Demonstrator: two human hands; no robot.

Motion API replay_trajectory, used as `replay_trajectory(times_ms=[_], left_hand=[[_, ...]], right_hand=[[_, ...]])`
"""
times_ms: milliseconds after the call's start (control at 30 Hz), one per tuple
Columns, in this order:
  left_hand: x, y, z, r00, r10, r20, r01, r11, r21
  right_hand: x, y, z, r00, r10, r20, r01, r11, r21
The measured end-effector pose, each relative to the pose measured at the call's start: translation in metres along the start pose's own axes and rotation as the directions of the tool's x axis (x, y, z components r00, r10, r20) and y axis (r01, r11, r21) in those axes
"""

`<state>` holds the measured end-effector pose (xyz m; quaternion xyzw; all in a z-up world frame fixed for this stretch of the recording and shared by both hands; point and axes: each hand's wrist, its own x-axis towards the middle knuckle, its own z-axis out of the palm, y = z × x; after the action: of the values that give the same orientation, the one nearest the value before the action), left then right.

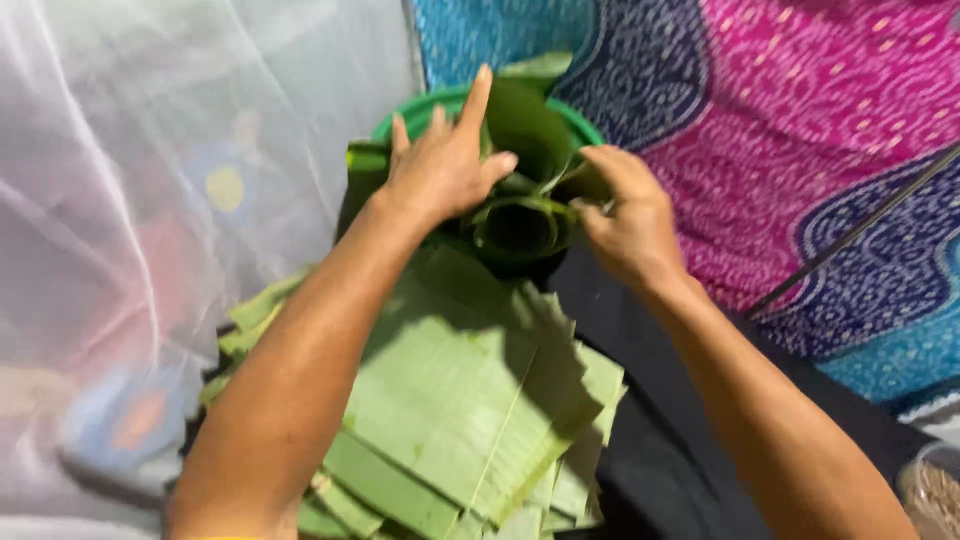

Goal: Folding banana leaves into cone shapes and securing them with wooden pins.

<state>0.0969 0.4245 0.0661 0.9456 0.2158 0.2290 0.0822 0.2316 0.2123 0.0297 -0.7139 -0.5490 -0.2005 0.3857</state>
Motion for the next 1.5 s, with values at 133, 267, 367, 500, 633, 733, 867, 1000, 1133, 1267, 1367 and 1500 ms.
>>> replay_trajectory(times_ms=[133, 267, 367, 500, 633, 733, 867, 1000, 1133, 1267, 1367, 1500], left_hand=[[-0.048, -0.006, -0.017, 0.934, 0.144, -0.328, -0.130, 0.989, 0.066], [-0.115, -0.037, -0.026, 0.742, 0.190, -0.643, -0.219, 0.975, 0.035], [-0.149, -0.079, 0.005, 0.712, -0.061, -0.699, -0.130, 0.968, -0.216], [-0.162, -0.164, 0.070, 0.820, -0.495, -0.289, 0.356, 0.835, -0.419], [-0.163, -0.187, 0.078, 0.870, -0.492, 0.033, 0.480, 0.828, -0.290], [-0.163, -0.178, 0.063, 0.842, -0.511, 0.173, 0.535, 0.833, -0.140], [-0.160, -0.181, 0.058, 0.772, -0.582, 0.254, 0.609, 0.793, -0.034], [-0.159, -0.183, 0.058, 0.704, -0.651, 0.284, 0.653, 0.750, 0.105], [-0.164, -0.207, 0.078, 0.748, -0.628, 0.216, 0.627, 0.775, 0.080], [-0.172, -0.221, 0.086, 0.800, -0.594, 0.082, 0.596, 0.803, 0.001], [-0.176, -0.198, 0.064, 0.786, -0.611, 0.098, 0.613, 0.790, 0.013], [-0.180, -0.184, 0.052, 0.798, -0.591, 0.118, 0.601, 0.797, -0.067]], right_hand=[[-0.064, -0.032, -0.019, 0.990, 0.120, -0.073, -0.108, 0.983, 0.152], [-0.136, -0.054, -0.015, 0.873, 0.484, 0.057, -0.460, 0.780, 0.425], [-0.168, -0.064, -0.003, 0.676, 0.633, 0.376, -0.704, 0.405, 0.583], [-0.158, -0.093, 0.006, 0.331, 0.580, 0.744, -0.861, -0.137, 0.490], [-0.167, -0.085, 0.025, 0.294, 0.570, 0.767, -0.816, -0.269, 0.512], [-0.168, -0.094, 0.027, 0.284, 0.584, 0.760, -0.806, -0.283, 0.519], [-0.163, -0.107, 0.026, 0.257, 0.652, 0.713, -0.815, -0.250, 0.522], [-0.165, -0.113, 0.026, 0.246, 0.677, 0.693, -0.785, -0.280, 0.552], [-0.162, -0.115, 0.029, 0.225, 0.681, 0.696, -0.758, -0.326, 0.564], [-0.171, -0.107, 0.039, 0.265, 0.685, 0.679, -0.712, -0.336, 0.617], [-0.170, -0.116, 0.043, 0.277, 0.682, 0.677, -0.735, -0.303, 0.607], [-0.195, -0.091, 0.076, 0.461, 0.676, 0.575, -0.734, -0.074, 0.675]])
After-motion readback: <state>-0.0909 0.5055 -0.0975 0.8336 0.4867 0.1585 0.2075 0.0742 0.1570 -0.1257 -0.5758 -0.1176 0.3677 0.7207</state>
